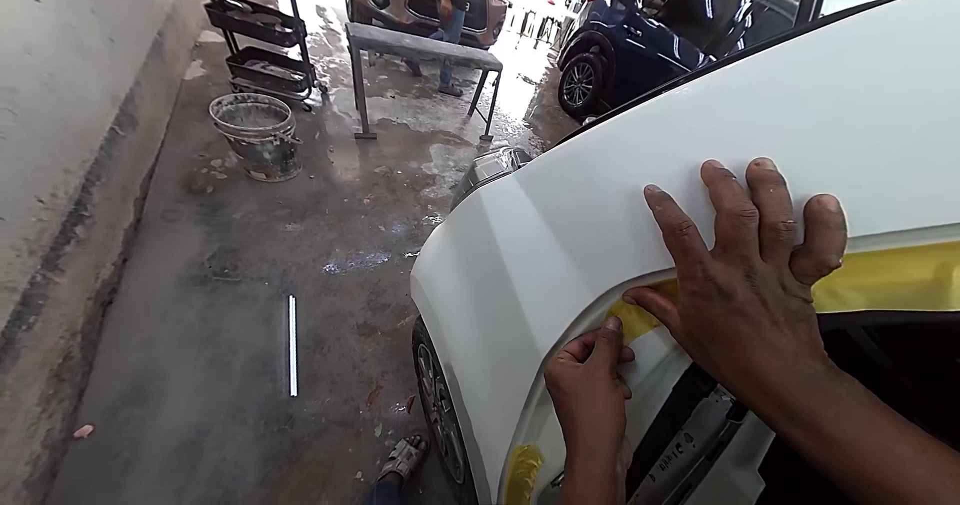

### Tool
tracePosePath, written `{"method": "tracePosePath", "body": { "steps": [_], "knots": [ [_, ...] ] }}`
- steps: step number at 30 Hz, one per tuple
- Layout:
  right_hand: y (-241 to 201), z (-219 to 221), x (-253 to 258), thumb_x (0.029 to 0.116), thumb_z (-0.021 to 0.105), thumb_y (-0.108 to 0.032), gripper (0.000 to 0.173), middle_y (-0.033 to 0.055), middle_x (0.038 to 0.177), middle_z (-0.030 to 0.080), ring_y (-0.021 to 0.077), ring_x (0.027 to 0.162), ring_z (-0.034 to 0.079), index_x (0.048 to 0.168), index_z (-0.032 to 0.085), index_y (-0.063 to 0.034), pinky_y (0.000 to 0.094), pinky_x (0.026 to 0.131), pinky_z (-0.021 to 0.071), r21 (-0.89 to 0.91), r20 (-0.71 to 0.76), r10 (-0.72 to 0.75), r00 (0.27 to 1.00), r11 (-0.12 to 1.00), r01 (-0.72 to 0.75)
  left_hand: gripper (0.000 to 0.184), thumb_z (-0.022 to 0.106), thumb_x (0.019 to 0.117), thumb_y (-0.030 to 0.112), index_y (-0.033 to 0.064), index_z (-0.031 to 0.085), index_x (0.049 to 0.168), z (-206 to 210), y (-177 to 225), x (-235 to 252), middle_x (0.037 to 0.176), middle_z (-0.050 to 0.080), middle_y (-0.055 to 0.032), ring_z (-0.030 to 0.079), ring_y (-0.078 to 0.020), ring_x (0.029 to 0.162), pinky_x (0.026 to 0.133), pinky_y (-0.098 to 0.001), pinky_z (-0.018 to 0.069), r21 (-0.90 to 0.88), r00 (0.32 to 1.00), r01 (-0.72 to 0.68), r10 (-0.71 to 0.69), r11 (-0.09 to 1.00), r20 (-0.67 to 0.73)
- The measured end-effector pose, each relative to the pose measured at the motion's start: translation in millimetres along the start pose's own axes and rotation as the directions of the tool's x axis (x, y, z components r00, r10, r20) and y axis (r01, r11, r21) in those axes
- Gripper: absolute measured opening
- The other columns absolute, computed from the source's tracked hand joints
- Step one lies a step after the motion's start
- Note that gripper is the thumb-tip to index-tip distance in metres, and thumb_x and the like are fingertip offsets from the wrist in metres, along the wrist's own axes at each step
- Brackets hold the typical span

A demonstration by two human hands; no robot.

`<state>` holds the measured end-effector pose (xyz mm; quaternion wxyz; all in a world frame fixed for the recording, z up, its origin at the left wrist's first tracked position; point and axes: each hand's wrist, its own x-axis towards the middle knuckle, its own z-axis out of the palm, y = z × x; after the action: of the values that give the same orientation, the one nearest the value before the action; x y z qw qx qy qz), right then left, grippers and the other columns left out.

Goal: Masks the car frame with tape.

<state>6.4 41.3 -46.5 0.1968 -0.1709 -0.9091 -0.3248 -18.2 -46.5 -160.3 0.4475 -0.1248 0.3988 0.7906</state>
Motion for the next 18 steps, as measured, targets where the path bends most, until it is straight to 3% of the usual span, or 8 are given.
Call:
{"method": "tracePosePath", "body": {
  "steps": [4,8,10,13,15,18],
  "knots": [
    [0.7,1.2,0.2,0.061,0.093,-0.052,0.116,0.0198,0.168,0.022,0.0424,0.157,0.012,0.159,0.038,-0.0231,0.0707,0.12,0.0047,0.004,-0.01,0.002,1.0,1.0,-0.002,0.016,0.074,0.0945,0.012,-0.003,0.071,0.09,4.6,-0.6,-0.6,0.072,0.066,-0.0101,0.045,-0.0075,0.044,0.039,-0.0188,0.0343,-0.109,0.998,0.056,-0.059,0.992,-0.018],
    [1.7,3.1,-1.0,0.0618,0.092,-0.052,0.115,0.0199,0.167,0.023,0.0412,0.157,0.013,0.159,0.038,-0.0234,0.0695,0.12,0.005,0.006,-0.027,-0.001,1.0,1.0,0.001,0.013,0.077,0.091,0.01,-0.0027,0.075,0.09,12.1,-10.7,-3.0,0.072,0.069,-0.0119,0.053,-0.0107,0.047,0.04,-0.0212,0.0389,-0.087,0.991,-0.081,0.071,0.993,-0.116],
    [2.5,3.8,-1.4,0.0633,0.091,-0.051,0.113,0.0199,0.167,0.023,0.0404,0.157,0.012,0.159,0.038,-0.0233,0.0692,0.12,0.0051,0.007,-0.032,-0.002,0.999,1.0,0.003,0.012,0.08,0.0882,0.01,-0.0013,0.076,0.09,11.7,-16.1,-1.2,0.071,0.071,-0.0111,0.06,-0.0127,0.05,0.042,-0.0235,0.0455,0.036,0.958,-0.239,0.241,0.97,-0.156],
    [2.6,4.2,-1.6,0.0652,0.09,-0.051,0.112,0.0197,0.167,0.024,0.0399,0.157,0.012,0.16,0.037,-0.0228,0.0684,0.121,0.0053,0.001,-0.029,-0.009,1.0,1.0,0.009,0.013,0.084,0.0844,0.015,0.006,0.078,0.091,4.0,-23.0,5.4,0.071,0.074,-0.0023,0.067,-0.0106,0.055,0.046,-0.0265,0.0557,0.334,0.839,-0.468,0.53,0.818,-0.125],
    [2.4,3.7,-1.4,0.0653,0.09,-0.051,0.112,0.0197,0.167,0.024,0.0402,0.157,0.013,0.16,0.037,-0.0225,0.0684,0.121,0.0051,0.002,-0.027,-0.012,1.0,1.0,0.012,0.012,0.083,0.0838,0.021,0.0114,0.078,0.087,1.1,-23.4,8.1,0.071,0.074,0.0038,0.067,-0.0069,0.056,0.049,-0.0258,0.0562,0.466,0.791,-0.504,0.605,0.727,-0.087],
    [1.8,3.0,-0.8,0.0656,0.09,-0.05,0.111,0.0193,0.167,0.024,0.0402,0.157,0.013,0.16,0.037,-0.0224,0.0682,0.121,0.0044,0.001,-0.025,-0.009,1.0,1.0,0.009,0.01,0.083,0.0844,0.025,0.0161,0.078,0.084,0.0,-17.5,9.0,0.071,0.074,0.0079,0.066,-0.0041,0.056,0.05,-0.0253,0.056,0.549,0.793,-0.486,0.607,0.68,-0.05]
  ]
}}
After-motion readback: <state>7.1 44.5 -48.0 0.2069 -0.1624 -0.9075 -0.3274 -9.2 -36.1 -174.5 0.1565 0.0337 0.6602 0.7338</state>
